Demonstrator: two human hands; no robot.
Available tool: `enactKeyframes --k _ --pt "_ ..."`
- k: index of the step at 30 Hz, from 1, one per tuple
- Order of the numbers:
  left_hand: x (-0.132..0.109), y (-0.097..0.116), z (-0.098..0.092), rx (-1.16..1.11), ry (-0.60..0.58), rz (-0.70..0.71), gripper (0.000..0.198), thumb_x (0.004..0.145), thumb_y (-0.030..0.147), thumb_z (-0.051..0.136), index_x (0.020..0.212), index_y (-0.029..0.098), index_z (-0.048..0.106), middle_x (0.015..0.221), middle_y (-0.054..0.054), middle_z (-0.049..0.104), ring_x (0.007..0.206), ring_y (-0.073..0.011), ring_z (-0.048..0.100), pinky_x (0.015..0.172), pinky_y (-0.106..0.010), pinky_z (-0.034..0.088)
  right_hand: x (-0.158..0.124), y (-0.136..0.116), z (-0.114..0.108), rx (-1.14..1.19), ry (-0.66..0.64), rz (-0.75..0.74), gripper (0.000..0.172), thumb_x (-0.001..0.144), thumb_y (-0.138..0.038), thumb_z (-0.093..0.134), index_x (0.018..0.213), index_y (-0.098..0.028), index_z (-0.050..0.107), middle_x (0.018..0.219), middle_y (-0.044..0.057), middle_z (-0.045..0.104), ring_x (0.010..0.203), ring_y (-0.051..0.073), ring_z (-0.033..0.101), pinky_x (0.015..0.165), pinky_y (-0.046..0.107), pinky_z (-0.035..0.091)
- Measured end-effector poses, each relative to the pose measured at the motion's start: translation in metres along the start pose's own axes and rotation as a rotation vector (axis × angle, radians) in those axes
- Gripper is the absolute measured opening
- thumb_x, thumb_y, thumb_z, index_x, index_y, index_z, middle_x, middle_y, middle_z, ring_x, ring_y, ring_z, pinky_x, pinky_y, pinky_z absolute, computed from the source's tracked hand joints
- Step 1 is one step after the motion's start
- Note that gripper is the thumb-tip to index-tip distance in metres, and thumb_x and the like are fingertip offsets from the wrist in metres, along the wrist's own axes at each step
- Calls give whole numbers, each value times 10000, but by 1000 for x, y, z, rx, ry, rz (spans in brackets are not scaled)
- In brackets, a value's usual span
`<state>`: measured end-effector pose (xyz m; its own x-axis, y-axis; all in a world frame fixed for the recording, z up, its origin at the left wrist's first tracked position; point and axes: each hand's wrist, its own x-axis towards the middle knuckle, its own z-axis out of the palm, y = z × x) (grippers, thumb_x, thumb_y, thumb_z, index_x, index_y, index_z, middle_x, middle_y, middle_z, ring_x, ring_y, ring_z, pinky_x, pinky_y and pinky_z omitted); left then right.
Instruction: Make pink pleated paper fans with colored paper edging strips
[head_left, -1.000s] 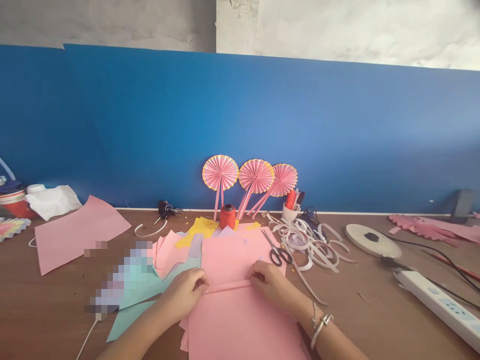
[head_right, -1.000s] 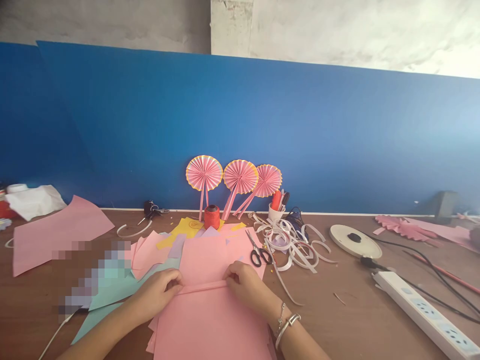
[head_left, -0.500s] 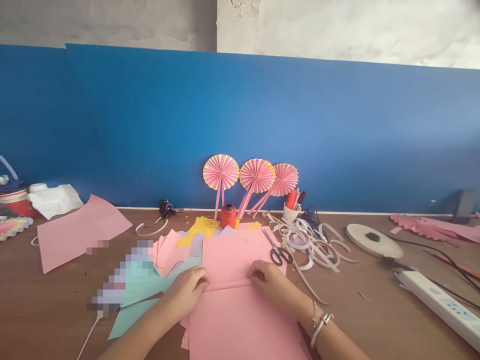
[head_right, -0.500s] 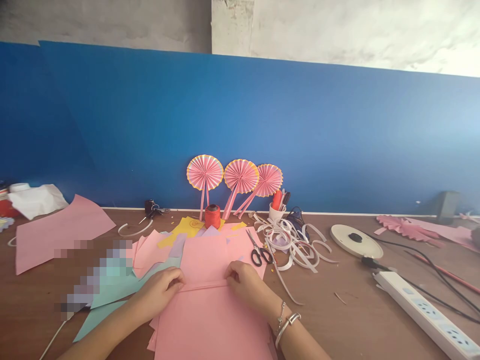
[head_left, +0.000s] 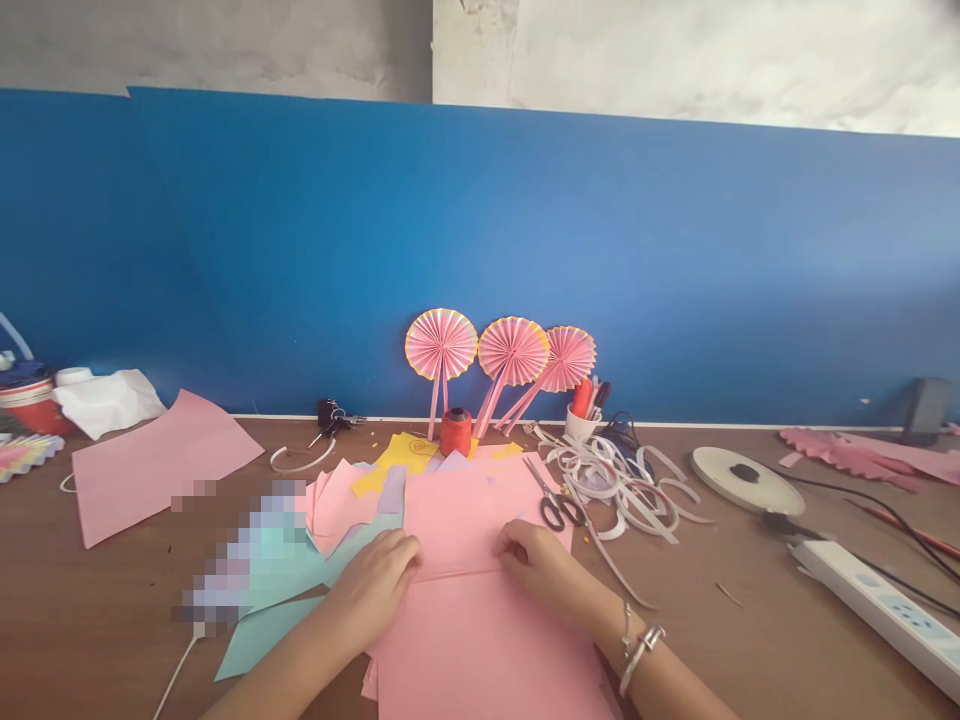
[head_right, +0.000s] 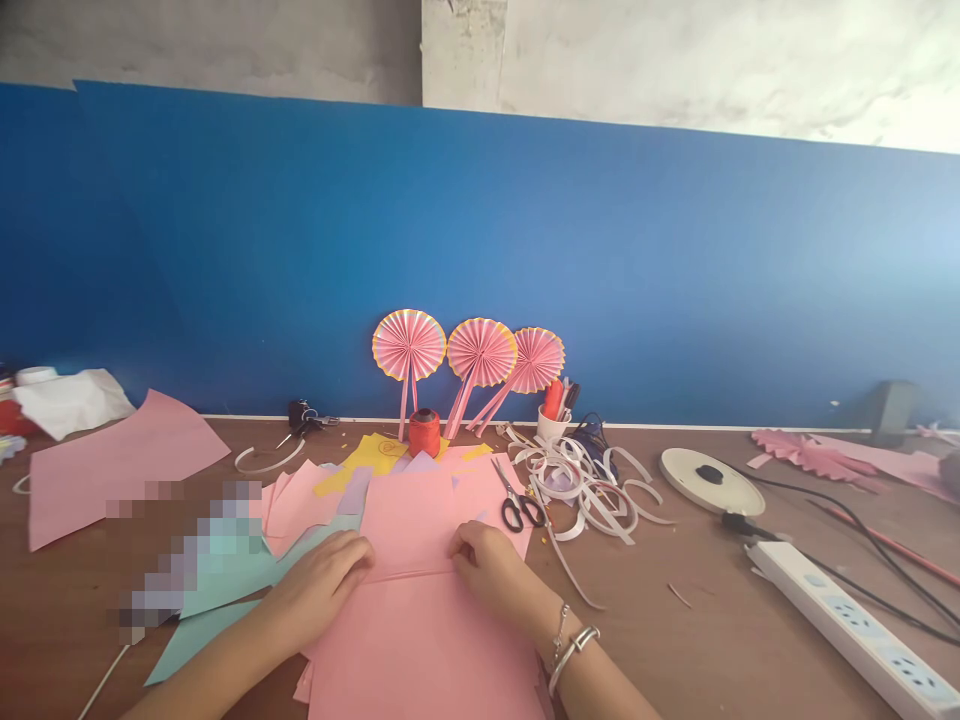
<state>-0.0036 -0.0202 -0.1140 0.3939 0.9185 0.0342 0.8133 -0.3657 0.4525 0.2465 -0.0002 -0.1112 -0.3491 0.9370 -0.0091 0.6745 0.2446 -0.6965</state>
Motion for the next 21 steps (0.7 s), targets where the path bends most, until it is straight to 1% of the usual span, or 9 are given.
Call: enactKeyframes --k 4,6,8,10,12,14,21 --pt "0 -2 2 22 -3 57 288 850 65 332 869 207 582 909 -40 596 889 -193 543 756 -308 424 -2 -2 -1 -2 0 4 263 656 -33 403 746 -163 613 720 11 597 637 121 512 579 212 358" --pt "0 -3 4 55 1 88 385 830 24 320 978 226 612 917 -41 582 886 -188 535 763 -305 426 -3 -3 -2 3 -3 6 270 655 -29 401 751 -162 616 723 13 600 640 122 514 580 212 360" --pt "-1 -4 7 100 8 136 537 801 -24 307 1148 278 583 917 -37 555 862 -178 522 755 -296 426 -4 -4 -3 4 -6 5 274 654 -27 401 756 -161 617 725 13 601 641 122 514 581 213 361" --pt "-1 -4 9 134 19 202 643 793 -43 312 1262 349 511 914 -31 524 833 -168 503 736 -283 419 -4 -5 -3 -3 -4 3 272 653 -24 399 746 -162 614 716 10 596 632 120 510 579 212 360" --pt "-2 -2 10 147 28 258 659 812 -30 333 1286 404 480 920 -26 501 833 -166 486 727 -276 410 -4 -6 -4 -13 -1 -3 266 657 -24 398 735 -164 610 702 7 589 621 117 504 577 212 357" --pt "-3 1 10 156 22 282 643 824 -10 362 1273 434 484 925 -25 489 845 -172 474 731 -279 407 -3 -5 -3 -23 6 -10 266 653 -22 398 731 -165 607 694 5 584 616 116 501 575 212 354" --pt "-4 9 6 195 -41 264 610 830 -2 381 1241 431 507 960 -27 479 880 -185 461 752 -291 401 2 6 5 -84 14 -54 258 651 -8 406 731 -169 592 722 11 594 646 123 515 594 216 358"
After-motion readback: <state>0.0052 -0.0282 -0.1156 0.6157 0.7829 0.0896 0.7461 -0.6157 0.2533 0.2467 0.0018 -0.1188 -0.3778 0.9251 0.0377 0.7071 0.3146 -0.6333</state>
